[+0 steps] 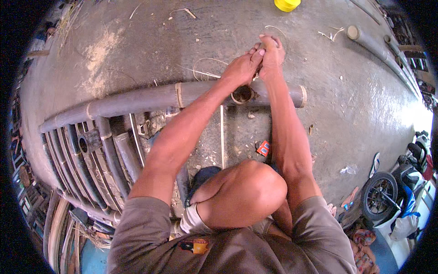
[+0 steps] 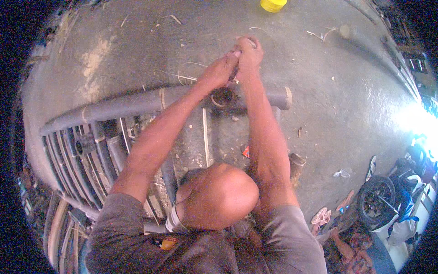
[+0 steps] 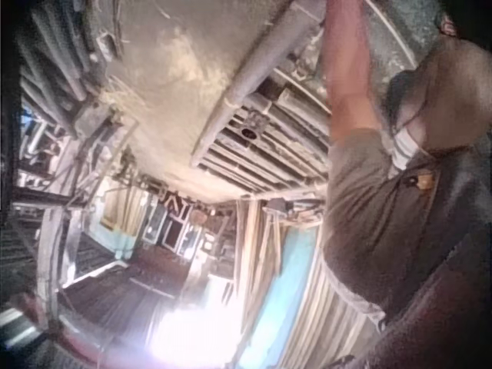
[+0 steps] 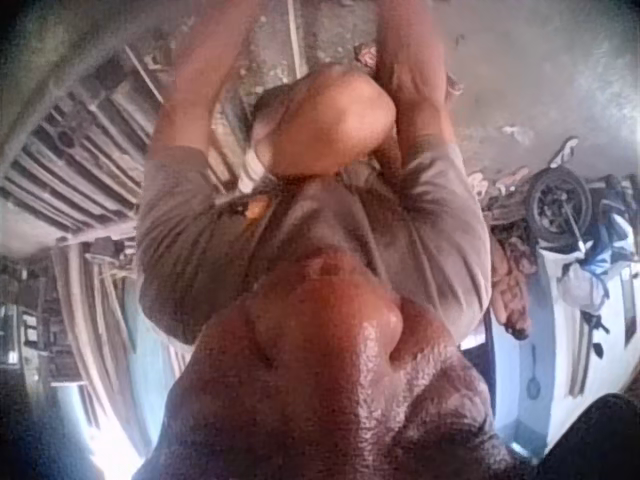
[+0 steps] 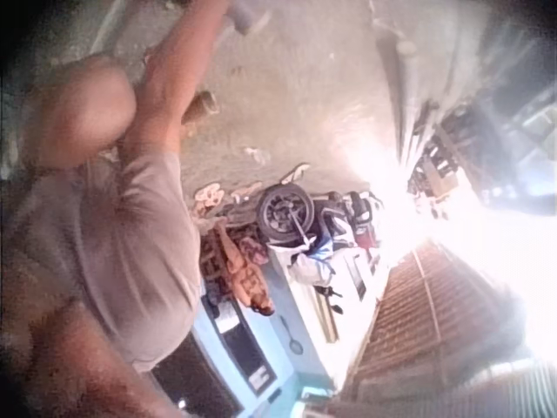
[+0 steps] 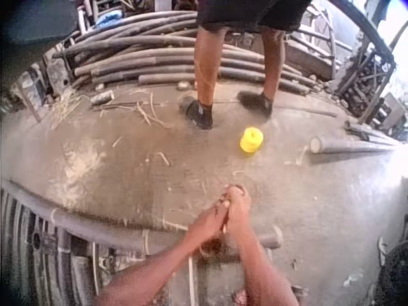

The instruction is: The person sits on the floor and assembles a bamboo frame by inserting cylindrical bamboo pieces into a jointed structure. They repeatedly tap the pieces with a wooden mallet to secure them, adjust the alignment, and fit additional segments into place.

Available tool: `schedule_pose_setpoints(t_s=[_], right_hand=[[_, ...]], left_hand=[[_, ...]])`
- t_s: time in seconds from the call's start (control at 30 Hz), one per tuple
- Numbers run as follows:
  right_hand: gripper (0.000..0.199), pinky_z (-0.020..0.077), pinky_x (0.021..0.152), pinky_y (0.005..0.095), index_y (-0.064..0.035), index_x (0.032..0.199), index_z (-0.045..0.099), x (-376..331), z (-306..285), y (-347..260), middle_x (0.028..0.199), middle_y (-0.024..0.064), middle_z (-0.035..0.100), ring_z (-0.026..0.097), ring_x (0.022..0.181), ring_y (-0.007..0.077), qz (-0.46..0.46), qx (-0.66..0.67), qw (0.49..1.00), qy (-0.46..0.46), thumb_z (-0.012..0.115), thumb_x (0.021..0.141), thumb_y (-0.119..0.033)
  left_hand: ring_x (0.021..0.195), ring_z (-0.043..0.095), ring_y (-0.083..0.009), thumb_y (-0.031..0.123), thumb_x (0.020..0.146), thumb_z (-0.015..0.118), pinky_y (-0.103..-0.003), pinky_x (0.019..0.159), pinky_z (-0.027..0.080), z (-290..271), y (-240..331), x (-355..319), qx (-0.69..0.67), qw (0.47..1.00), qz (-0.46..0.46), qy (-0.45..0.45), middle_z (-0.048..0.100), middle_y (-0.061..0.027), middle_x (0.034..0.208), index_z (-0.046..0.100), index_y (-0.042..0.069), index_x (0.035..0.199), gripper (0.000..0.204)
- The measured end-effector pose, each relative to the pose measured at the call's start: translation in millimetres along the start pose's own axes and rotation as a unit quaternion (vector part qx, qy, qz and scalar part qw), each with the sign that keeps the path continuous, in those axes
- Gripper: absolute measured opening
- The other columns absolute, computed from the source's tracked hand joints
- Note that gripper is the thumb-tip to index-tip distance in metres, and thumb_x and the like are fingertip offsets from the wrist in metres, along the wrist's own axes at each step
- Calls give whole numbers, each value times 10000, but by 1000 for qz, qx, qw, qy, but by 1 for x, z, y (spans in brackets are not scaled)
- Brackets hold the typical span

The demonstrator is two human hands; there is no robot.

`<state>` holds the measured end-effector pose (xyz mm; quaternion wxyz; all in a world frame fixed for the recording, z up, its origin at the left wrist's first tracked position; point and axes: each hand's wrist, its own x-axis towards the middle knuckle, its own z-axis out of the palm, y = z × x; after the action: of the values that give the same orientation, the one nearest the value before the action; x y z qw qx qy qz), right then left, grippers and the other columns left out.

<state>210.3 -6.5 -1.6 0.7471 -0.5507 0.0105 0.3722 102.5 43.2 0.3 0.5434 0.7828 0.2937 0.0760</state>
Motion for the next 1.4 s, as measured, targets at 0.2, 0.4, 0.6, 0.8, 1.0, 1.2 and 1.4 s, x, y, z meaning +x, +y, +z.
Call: schedule_pose_setpoints(t_s=[0.2, 0.4, 0.6, 0.8, 1.0, 1.2, 1.4], right_hand=[[334, 566, 580, 377, -72, 1135, 630, 71, -15, 55, 822, 84, 639, 627, 647, 205, -114, -196, 944, -241, 773, 834, -107], [351, 539, 592, 374, -100, 1072, 700, -42, 79, 79, 882, 74, 697, 668, 739, 205, -117, -342, 727, -583, 795, 818, -322], [372, 547, 601, 382, -76, 1062, 704, 14, 32, 15, 892, 76, 688, 651, 744, 203, 21, -278, 913, -296, 797, 839, -359], [415, 539, 747, 370, -42, 1083, 709, 19, 82, 25, 871, 82, 687, 639, 739, 208, -49, -497, 802, -327, 795, 847, -372], [436, 522, 772, 372, -11, 1072, 719, 33, 46, 33, 894, 93, 687, 582, 740, 181, 26, -430, 868, -248, 809, 839, -369], [403, 504, 773, 352, -6, 1049, 689, 24, 10, 1, 949, 64, 635, 555, 858, 148, -36, -309, 947, -83, 808, 846, -333], [461, 514, 866, 366, 25, 1195, 632, -21, -21, -26, 1046, 115, 674, 627, 965, 219, -40, -232, 964, 121, 748, 895, -305]], left_hand=[[1165, 589, -475, 462, 1116, 223, -523, 977, 454, 23, -28, -7, -13, 992, -88, 86, 632, -296, 1241, 554, -39, 1302, 629], [680, 541, -156, 481, 1128, 240, -314, 567, 430, 51, -22, -129, -496, 790, -166, 320, 597, -43, 865, 535, 89, 1030, 500], [814, 612, -187, 479, 1132, 217, -372, 721, 521, 6, 13, -46, -272, 938, -200, 82, 627, -77, 969, 584, 56, 1123, 560], [674, 573, -171, 620, 1092, 184, -357, 596, 485, 13, -4, -37, -532, 811, -158, 185, 577, -36, 817, 544, 102, 1105, 631], [623, 544, -141, 667, 1070, 201, -301, 521, 450, 24, -31, -15, -496, 851, -144, 89, 577, -20, 773, 561, 113, 1084, 660], [587, 520, -161, 691, 1058, 160, -337, 508, 430, 25, -6, -4, -328, 926, -183, -27, 555, -58, 701, 576, 79, 1004, 741], [562, 488, -232, 652, 1073, 188, -447, 590, 430, 30, 20, -8, -181, 964, -120, -154, 562, -129, 687, 594, -3, 1054, 770]])
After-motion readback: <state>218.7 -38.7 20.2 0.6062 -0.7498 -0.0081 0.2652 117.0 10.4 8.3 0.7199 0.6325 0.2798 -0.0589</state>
